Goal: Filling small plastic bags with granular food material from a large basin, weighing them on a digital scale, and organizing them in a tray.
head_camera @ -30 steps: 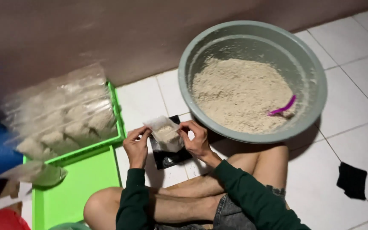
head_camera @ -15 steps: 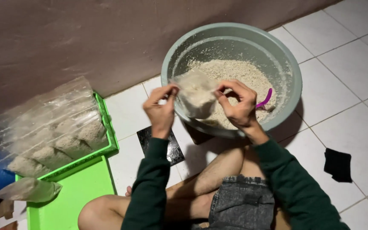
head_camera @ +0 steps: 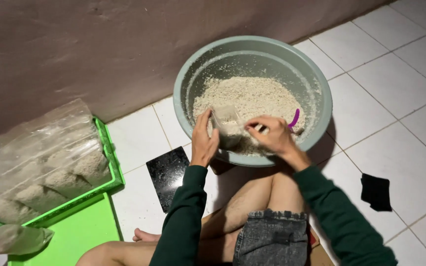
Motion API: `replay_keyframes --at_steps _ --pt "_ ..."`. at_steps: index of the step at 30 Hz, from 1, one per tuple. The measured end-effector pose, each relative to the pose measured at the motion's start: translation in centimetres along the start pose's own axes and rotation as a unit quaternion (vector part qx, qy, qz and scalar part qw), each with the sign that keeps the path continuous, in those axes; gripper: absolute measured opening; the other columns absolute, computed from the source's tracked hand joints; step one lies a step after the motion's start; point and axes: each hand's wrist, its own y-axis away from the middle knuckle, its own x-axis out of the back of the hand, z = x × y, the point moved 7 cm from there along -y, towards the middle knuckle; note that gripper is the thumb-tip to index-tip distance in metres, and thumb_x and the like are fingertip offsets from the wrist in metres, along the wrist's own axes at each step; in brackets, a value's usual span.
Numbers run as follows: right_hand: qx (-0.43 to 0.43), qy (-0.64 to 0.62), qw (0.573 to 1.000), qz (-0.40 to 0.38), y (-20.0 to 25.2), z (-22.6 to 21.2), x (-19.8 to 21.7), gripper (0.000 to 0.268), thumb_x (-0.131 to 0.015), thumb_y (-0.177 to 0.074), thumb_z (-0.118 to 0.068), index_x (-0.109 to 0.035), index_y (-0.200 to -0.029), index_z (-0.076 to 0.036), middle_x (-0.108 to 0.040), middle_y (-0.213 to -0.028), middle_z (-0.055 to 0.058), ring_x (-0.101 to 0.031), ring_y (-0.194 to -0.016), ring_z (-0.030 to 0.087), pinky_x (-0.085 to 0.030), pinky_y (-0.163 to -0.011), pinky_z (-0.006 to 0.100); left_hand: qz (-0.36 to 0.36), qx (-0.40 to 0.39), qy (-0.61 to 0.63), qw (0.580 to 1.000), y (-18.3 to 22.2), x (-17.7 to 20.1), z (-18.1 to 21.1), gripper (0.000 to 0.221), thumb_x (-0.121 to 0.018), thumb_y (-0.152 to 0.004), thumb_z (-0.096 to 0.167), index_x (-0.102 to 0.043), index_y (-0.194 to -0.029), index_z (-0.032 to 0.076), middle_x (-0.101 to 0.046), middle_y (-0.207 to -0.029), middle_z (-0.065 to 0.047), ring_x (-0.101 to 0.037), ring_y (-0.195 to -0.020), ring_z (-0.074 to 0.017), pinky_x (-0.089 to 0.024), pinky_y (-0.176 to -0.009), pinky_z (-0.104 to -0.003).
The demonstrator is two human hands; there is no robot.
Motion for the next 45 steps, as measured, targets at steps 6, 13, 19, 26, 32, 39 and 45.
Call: replay_keyframes --at_steps 6,13,19,26,32,39,45 --pt "-0.124 0.596 0.752 -0.253 0.0 9.5 2.9 0.032 -0.056 -0.094 -0.044 -0.075 -0.109 -0.024 -0.072 -0.119 0.001 -0.057 -0.119 0.021 -0.013 -0.112 0.059 -0.065 0.034 -0.162 0.984 0.9 -1.4 2.8 0.105 -0.077 -0.074 0.039 -0.019 -0.155 0.004 -0.037 -0.149 -0.018 -0.042 -0.135 -0.0359 -0.025 -0.108 -0.058" --pt "-0.078 0.618 0.717 -0.312 0.1 13.0 5.0 0.028 -0.05 -0.092 -0.019 -0.077 -0.084 -0.023 -0.077 -0.079 0.003 -0.074 -0.081 0.023 -0.053 -0.072 0.042 0.009 0.044 -0.119 0.992 0.4 -2.6 0.3 0.108 -0.088 -0.066 0.038 -0.03 -0.151 0.004 -0.046 -0.141 -0.017 -0.049 -0.128 -0.037 -0.036 -0.104 -0.059" --pt "-0.1 0.629 0.716 -0.286 -1.9 11.9 9.6 0.032 -0.063 -0.083 -0.051 -0.079 -0.081 -0.024 -0.073 -0.074 0.008 -0.074 -0.08 0.027 -0.057 -0.069 0.044 0.06 0.03 -0.11 0.992 0.2 -2.7 -1.8 0.112 -0.092 -0.059 0.049 -0.037 -0.147 0.008 -0.053 -0.132 -0.012 -0.057 -0.121 -0.0312 -0.038 -0.105 -0.051" --pt "-0.114 0.655 0.698 -0.267 -1.1 12.0 6.8 0.046 -0.045 -0.094 -0.057 -0.078 -0.096 -0.025 -0.074 -0.083 0.01 -0.068 -0.093 0.027 -0.046 -0.082 0.041 0.081 0.005 -0.169 0.982 0.9 -2.4 -0.4 0.102 -0.088 -0.064 0.053 -0.043 -0.143 0.007 -0.055 -0.125 -0.009 -0.059 -0.117 -0.0278 -0.034 -0.108 -0.046" --pt "-0.122 0.583 0.738 -0.317 1.1 12.2 3.9 0.056 -0.038 -0.095 -0.06 -0.075 -0.1 -0.019 -0.076 -0.086 0.015 -0.071 -0.094 0.031 -0.051 -0.082 0.042 0.105 -0.021 -0.211 0.972 1.2 -2.9 -0.8 0.099 -0.084 -0.066 0.059 -0.044 -0.143 0.01 -0.056 -0.122 -0.007 -0.061 -0.113 -0.026 -0.036 -0.106 -0.045" --pt "-0.181 0.513 0.776 -0.319 1.2 14.8 5.1 0.054 -0.043 -0.091 -0.061 -0.078 -0.085 -0.02 -0.074 -0.078 0.017 -0.073 -0.087 0.035 -0.056 -0.077 0.041 0.106 -0.017 -0.207 0.972 1.0 -3.1 -1.1 0.101 -0.085 -0.062 0.058 -0.045 -0.142 0.011 -0.055 -0.124 -0.007 -0.061 -0.113 -0.0271 -0.037 -0.105 -0.045" --pt "-0.337 0.386 0.815 -0.271 3.0 16.2 7.6 0.058 -0.042 -0.091 -0.066 -0.077 -0.076 -0.021 -0.074 -0.08 0.019 -0.07 -0.094 0.043 -0.055 -0.078 0.047 0.113 -0.024 -0.215 0.97 1.1 -3.1 -0.8 0.102 -0.086 -0.061 0.055 -0.045 -0.143 0.01 -0.057 -0.124 -0.009 -0.063 -0.111 -0.0281 -0.037 -0.103 -0.045"
